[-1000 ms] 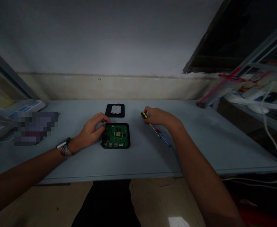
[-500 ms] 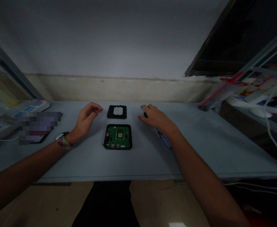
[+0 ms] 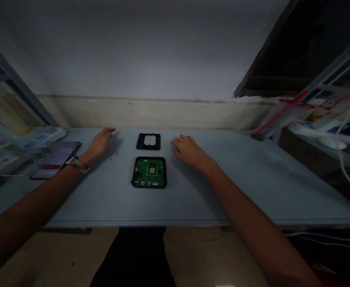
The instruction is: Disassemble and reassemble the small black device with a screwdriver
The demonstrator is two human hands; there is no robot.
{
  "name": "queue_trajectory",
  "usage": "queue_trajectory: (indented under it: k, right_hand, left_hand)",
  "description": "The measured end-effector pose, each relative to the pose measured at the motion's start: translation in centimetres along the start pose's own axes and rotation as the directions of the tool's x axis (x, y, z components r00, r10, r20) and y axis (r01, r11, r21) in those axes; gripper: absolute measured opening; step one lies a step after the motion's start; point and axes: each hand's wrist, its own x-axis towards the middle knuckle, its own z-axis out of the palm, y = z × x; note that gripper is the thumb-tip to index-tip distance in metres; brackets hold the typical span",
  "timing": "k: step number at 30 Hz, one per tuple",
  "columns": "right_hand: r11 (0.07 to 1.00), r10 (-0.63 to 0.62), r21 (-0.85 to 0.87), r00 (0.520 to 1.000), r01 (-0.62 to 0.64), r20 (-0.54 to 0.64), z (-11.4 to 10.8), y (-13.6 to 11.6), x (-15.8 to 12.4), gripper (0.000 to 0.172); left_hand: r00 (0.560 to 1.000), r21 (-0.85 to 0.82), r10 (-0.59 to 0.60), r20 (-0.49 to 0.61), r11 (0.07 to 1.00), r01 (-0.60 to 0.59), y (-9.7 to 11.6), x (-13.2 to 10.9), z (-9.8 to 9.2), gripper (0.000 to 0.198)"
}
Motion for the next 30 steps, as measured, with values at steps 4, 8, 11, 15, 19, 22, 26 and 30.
queue_trajectory:
  k: [4, 8, 11, 15, 19, 22, 26, 30]
  right_hand:
    - [1.0, -0.002, 0.001, 1.0, 0.002, 0.015, -0.5, -0.8, 0.0, 0.045]
    - [1.0, 0.009, -0.012, 0.999, -0.009, 0.035, -0.8, -1.2, 0.0, 0.046]
    - [1.0, 0.007, -0.013, 1.0, -0.006, 0.031, -0.7, -1.5, 0.0, 0.051]
    - [1.0, -0.022, -0.01, 1.0, 0.022, 0.011, -0.6, -2.3, 0.1, 0.053]
    - [0.999, -0.053, -0.011, 0.998, 0.053, 0.016, -0.8, -3.3, 0.1, 0.049]
    - [0.998, -0.052, -0.018, 0.999, 0.052, 0.014, -0.9, -3.6, 0.1, 0.048]
    - [0.998, -0.061, -0.028, 0.998, 0.061, -0.01, -0.7, -3.6, 0.2, 0.045]
    - [0.998, -0.049, -0.045, 0.999, 0.049, -0.014, -0.7, -4.0, 0.3, 0.045]
  left_hand:
    - [0.993, 0.141, 0.106, 0.061, 0.984, -0.113, -1.3, 0.2, 0.1, 0.051]
    - [0.951, 0.251, 0.249, 0.182, 0.924, -0.289, -1.7, 0.1, 0.0, 0.063]
    - [0.943, 0.336, 0.242, 0.23, 0.889, -0.31, -1.5, 0.0, 0.0, 0.071]
    - [0.934, 0.397, 0.206, 0.29, 0.862, -0.314, -1.0, -0.1, 0.1, 0.079]
    - [0.934, 0.4, 0.192, 0.301, 0.864, -0.306, -0.7, -0.2, 0.1, 0.081]
    - [0.938, 0.406, 0.202, 0.281, 0.861, -0.307, -0.6, -0.3, 0.2, 0.079]
    - [0.94, 0.415, 0.208, 0.27, 0.856, -0.309, -0.2, -0.3, 0.3, 0.075]
    - [0.945, 0.421, 0.195, 0.262, 0.858, -0.294, 0.3, -0.2, 0.3, 0.07]
